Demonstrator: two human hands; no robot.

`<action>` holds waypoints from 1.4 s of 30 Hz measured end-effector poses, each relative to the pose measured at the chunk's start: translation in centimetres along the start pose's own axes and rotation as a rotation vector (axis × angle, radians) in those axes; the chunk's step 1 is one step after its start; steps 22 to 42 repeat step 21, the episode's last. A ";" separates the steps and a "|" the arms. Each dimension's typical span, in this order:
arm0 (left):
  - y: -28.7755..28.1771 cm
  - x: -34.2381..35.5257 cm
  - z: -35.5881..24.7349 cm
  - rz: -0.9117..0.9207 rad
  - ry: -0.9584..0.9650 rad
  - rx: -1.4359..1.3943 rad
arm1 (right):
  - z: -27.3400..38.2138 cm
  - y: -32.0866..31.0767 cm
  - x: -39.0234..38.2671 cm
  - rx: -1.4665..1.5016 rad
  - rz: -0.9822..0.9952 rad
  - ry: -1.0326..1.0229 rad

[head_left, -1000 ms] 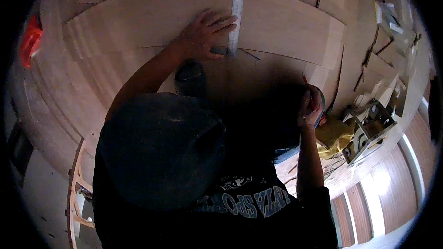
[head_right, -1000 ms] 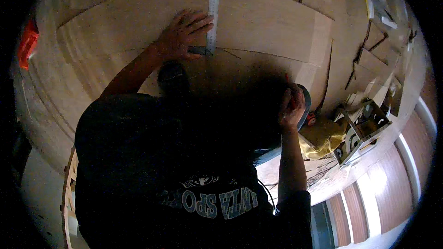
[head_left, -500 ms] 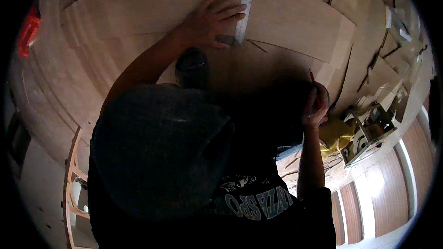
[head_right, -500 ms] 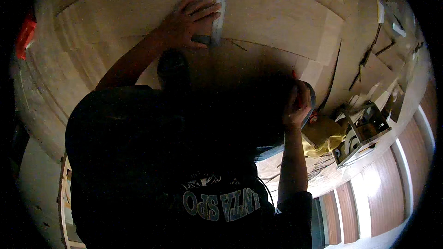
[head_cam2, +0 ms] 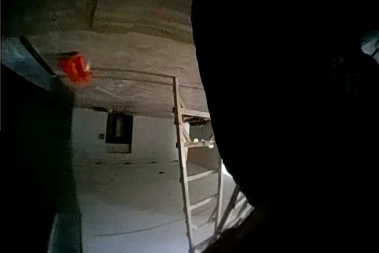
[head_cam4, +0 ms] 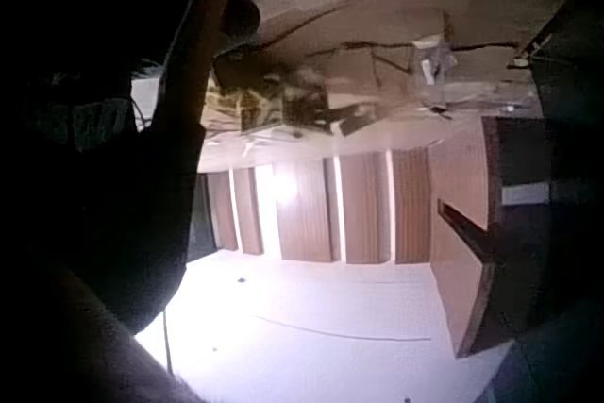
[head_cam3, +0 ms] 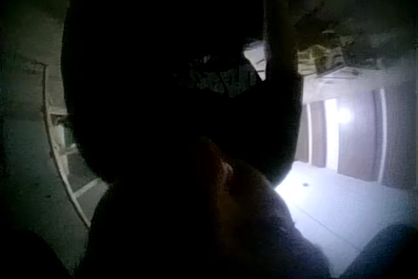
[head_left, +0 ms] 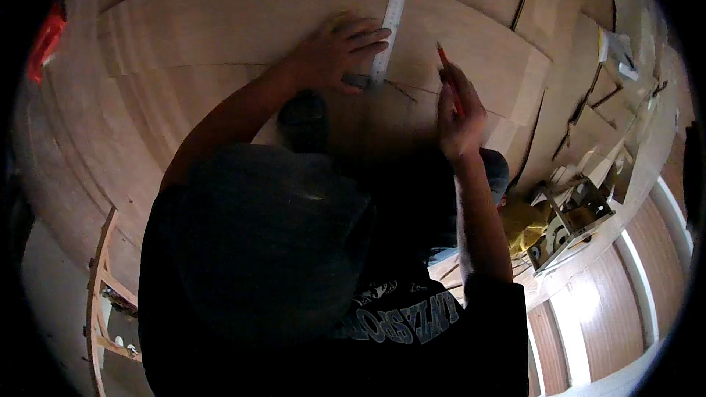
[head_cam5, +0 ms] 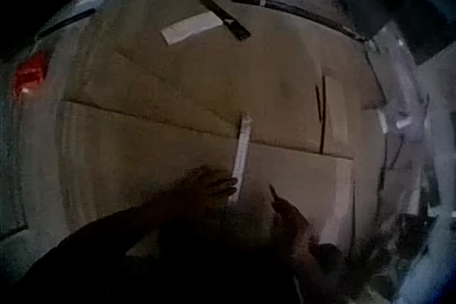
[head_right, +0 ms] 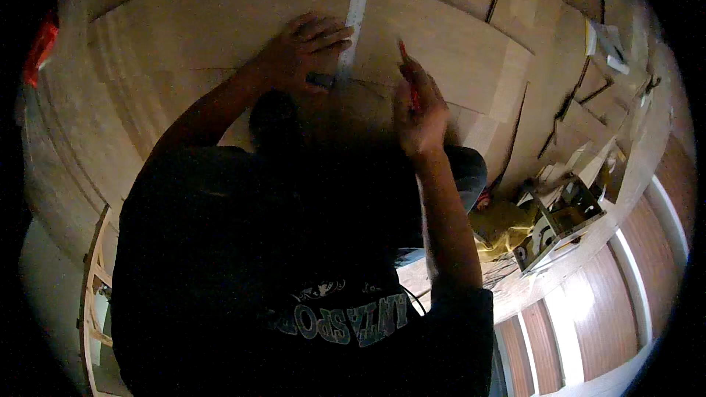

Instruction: The person measures a flooring plank using a tape measure and an L-square, marks it with a pencil, and then uses a table saw to cut the plank to the marked length.

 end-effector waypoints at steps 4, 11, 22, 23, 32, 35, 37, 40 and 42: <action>-0.2 0.1 0.6 -0.024 -0.004 -0.049 | 3.3 5.0 6.5 -0.120 -0.033 -0.181; 0.0 -0.1 0.5 -0.010 0.010 -0.065 | 3.0 6.8 8.8 -0.206 -0.052 -0.155; 0.1 -0.1 0.2 0.017 0.030 -0.064 | 2.5 6.8 8.5 -0.168 -0.026 -0.238; 0.1 -0.1 0.2 0.017 0.030 -0.064 | 2.5 6.8 8.5 -0.168 -0.026 -0.238; 0.1 -0.1 0.2 0.017 0.030 -0.064 | 2.5 6.8 8.5 -0.168 -0.026 -0.238; 0.1 -0.1 0.2 0.017 0.030 -0.064 | 2.5 6.8 8.5 -0.168 -0.026 -0.238; 0.1 -0.1 0.2 0.017 0.030 -0.064 | 2.5 6.8 8.5 -0.168 -0.026 -0.238; 0.1 -0.1 0.2 0.017 0.030 -0.064 | 2.5 6.8 8.5 -0.168 -0.026 -0.238; 0.1 -0.1 0.2 0.017 0.030 -0.064 | 2.5 6.8 8.5 -0.168 -0.026 -0.238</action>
Point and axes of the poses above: each hand's wrist, its own x-axis towards the middle knuckle, its own y-axis out of the palm, z = x × y, the point moved 10 cm from there along x, towards the middle knuckle, and after that the axes turned 6 degrees about -z, right-handed, at the moved point
